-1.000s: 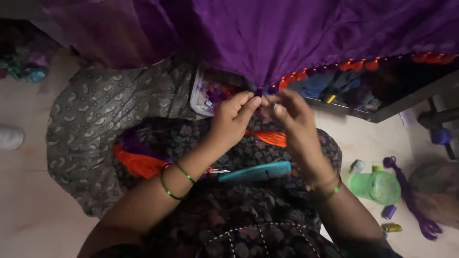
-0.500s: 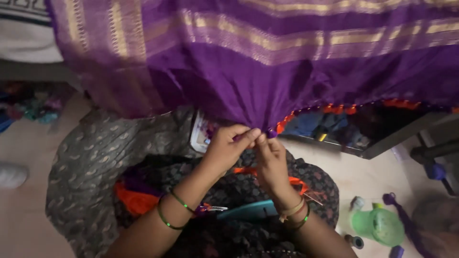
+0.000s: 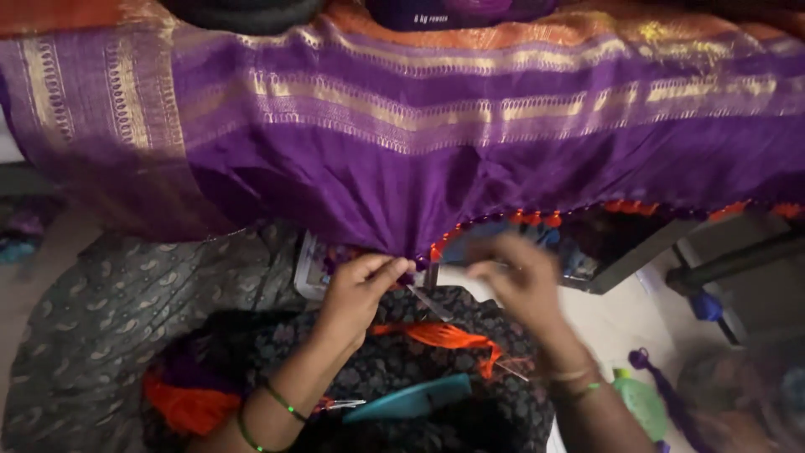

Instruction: Attaching decorative yarn tassels to the border of a purple sari.

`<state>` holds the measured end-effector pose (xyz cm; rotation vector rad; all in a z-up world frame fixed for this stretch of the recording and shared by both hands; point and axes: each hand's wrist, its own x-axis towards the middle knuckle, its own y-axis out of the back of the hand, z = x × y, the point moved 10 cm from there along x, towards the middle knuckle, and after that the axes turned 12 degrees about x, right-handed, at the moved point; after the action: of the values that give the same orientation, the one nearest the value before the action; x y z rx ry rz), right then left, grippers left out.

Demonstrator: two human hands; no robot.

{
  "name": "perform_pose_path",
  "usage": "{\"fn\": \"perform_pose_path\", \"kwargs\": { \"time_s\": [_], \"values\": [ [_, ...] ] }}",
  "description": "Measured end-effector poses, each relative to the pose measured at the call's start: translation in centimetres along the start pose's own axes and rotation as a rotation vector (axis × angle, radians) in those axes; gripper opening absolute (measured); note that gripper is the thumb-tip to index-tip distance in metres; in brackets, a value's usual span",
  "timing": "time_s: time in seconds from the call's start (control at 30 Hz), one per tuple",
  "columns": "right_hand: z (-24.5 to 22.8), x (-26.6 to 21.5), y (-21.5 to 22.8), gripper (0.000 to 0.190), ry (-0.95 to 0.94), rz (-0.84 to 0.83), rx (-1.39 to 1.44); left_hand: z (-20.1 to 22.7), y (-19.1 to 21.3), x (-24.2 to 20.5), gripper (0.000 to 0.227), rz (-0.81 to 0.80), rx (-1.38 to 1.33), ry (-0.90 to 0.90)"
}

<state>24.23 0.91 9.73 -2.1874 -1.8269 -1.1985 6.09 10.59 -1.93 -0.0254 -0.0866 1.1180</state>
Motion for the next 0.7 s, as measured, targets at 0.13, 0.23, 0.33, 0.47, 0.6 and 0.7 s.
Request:
{"fn": "perform_pose_path", "kwargs": {
  "time_s": [0.13, 0.23, 0.33, 0.47, 0.6, 0.7],
  "values": [
    [-2.2, 1.9, 12.4, 0.017, 0.038, 0.381, 0.123, -1.5, 0.1, 0.2, 0.018, 0.015, -0.074, 0.03],
    [-6.2, 4.4, 18.5, 0.002, 0.252, 0.489, -0.068, 0.2, 0.1, 0.1, 0.019, 0.014, 0.021, -0.087],
    [-7.1, 6.7, 23.0, 0.007, 0.148, 0.736, -0.082, 1.1, 0.3, 0.1, 0.019, 0.024, 0.07, -0.056],
    [-2.1, 8.7, 25.4, 0.015, -0.013, 0.602, -0.118, 0.4, 0.5, 0.4, 0.019, 0.026, 0.048, -0.086],
    [-1.0, 9.2, 24.9, 0.018, 0.136, 0.482, -0.289, 1.6, 0.6, -0.1, 0.019, 0.03, 0.098, -0.127],
    [-4.3, 8.1, 22.6, 0.018, 0.222, 0.575, -0.029, 1.7, 0.8, -0.1, 0.02, 0.046, 0.104, -0.128]
  ]
}}
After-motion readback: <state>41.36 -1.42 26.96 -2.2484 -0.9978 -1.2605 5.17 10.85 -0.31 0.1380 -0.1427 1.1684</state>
